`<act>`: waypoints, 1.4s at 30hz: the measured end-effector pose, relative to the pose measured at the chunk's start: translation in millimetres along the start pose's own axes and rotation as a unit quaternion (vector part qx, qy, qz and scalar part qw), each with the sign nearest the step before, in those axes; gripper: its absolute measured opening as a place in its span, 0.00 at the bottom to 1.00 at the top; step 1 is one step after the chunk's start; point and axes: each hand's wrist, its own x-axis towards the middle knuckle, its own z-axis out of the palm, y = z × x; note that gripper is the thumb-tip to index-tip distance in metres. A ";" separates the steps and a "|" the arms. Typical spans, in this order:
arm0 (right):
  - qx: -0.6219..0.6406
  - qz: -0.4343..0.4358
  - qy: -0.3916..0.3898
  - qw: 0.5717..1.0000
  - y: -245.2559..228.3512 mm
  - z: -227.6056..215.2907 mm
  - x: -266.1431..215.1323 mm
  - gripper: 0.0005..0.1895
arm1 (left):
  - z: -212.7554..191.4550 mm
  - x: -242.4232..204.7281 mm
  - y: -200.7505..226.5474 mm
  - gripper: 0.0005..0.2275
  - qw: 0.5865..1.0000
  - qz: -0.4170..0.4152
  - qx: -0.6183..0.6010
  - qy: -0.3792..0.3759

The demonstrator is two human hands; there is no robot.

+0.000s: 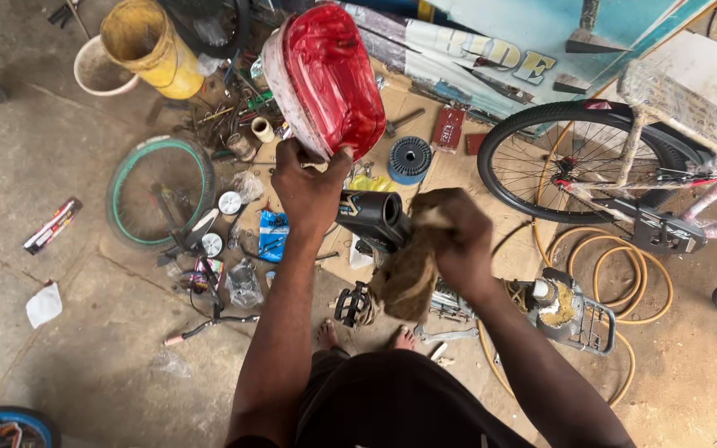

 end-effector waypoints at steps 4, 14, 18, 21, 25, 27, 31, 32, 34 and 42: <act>-0.107 -0.157 0.067 0.979 -8.8 24.5 8.5 0.19 | -3.2 1.4 -2.4 0.17 1.000 0.009 -0.026 -0.015; -0.222 -0.121 -0.083 0.964 -62.4 14.9 3.6 0.22 | -15.9 6.0 -31.4 0.12 0.908 -0.176 -0.343 -0.164; -0.242 0.104 -0.044 0.964 -74.7 37.3 -9.7 0.13 | -17.1 11.7 -36.2 0.14 0.847 -0.224 -0.443 -0.189; -0.059 0.294 -0.022 0.954 -77.0 35.4 -1.1 0.07 | -23.7 11.0 -36.7 0.16 0.822 -0.244 -0.471 -0.209; 0.051 0.080 0.060 0.994 -95.9 54.1 -16.6 0.06 | -32.6 16.1 -49.6 0.18 0.728 -0.291 -0.560 -0.269; 0.431 0.149 0.154 0.876 -109.9 98.6 -46.9 0.17 | -37.5 23.4 -68.5 0.18 0.694 -0.308 -0.593 -0.268; -0.018 0.293 0.193 0.936 -104.0 194.8 -70.4 0.07 | -60.3 22.1 -107.8 0.20 0.671 -0.333 -0.616 -0.244; -0.113 0.294 0.197 0.928 -93.0 216.9 -63.0 0.08 | -68.6 17.7 -115.7 0.20 0.659 -0.344 -0.624 -0.241; -0.144 0.249 0.218 0.933 -73.0 252.6 -41.1 0.11 | -89.5 7.0 -128.6 0.21 0.722 -0.343 -0.551 -0.239; 0.125 0.342 0.126 0.923 -61.3 288.8 -7.4 0.30 | -115.7 17.0 -181.0 0.13 0.912 -0.135 -0.330 -0.202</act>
